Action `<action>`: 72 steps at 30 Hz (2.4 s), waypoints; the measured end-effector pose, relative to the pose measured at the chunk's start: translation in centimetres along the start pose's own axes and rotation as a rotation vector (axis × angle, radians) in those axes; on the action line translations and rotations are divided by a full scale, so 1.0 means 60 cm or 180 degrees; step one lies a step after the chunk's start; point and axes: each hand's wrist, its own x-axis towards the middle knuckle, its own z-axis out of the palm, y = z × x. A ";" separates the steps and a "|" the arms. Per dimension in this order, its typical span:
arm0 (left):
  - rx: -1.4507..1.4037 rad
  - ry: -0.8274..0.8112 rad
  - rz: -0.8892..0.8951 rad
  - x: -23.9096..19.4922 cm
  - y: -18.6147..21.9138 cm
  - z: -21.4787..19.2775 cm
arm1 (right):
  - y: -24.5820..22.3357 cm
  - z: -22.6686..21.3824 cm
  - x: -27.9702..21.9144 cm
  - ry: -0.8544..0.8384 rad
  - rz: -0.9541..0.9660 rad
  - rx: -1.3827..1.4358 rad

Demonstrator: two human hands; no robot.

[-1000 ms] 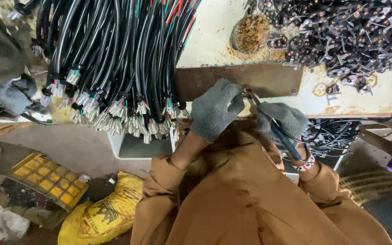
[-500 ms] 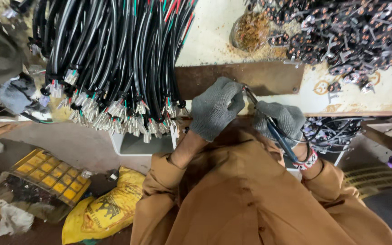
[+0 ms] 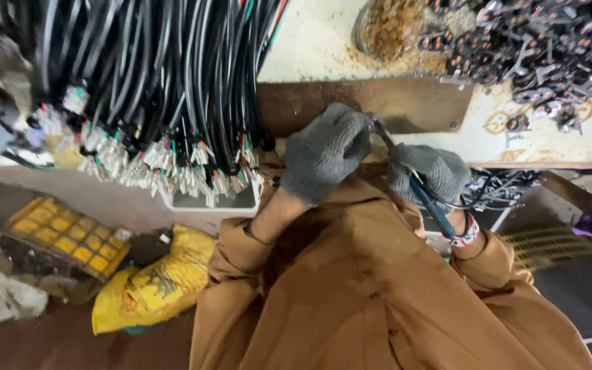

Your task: The person repeatedly picks up short black wires with exposed red and green conductors, places a metal connector on the end, and uses pliers to crimp the connector onto the wire. Finished units are placed into a white bin below the workbench.

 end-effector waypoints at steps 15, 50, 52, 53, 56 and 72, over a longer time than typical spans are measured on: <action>0.0054 -0.0018 -0.0011 0.018 0.010 -0.005 | -0.043 -0.033 0.052 0.0132 0.0795 0.0960; 0.0419 0.0453 0.0242 0.006 -0.020 -0.029 | -0.067 -0.041 0.100 -0.1236 -0.0013 -0.1821; 0.0466 0.0464 0.0218 0.006 -0.015 -0.029 | -0.090 -0.024 0.099 -0.1365 -0.0323 -0.2501; 0.0487 0.0462 0.0216 0.005 -0.010 -0.030 | -0.103 -0.013 0.096 -0.1377 -0.0570 -0.2887; 0.0117 0.0402 0.0181 0.017 -0.006 -0.043 | -0.105 -0.019 0.111 -0.1273 -0.0248 -0.2164; 0.0324 0.0038 0.0008 -0.009 0.011 0.017 | -0.030 -0.016 0.004 0.0883 0.0727 0.0226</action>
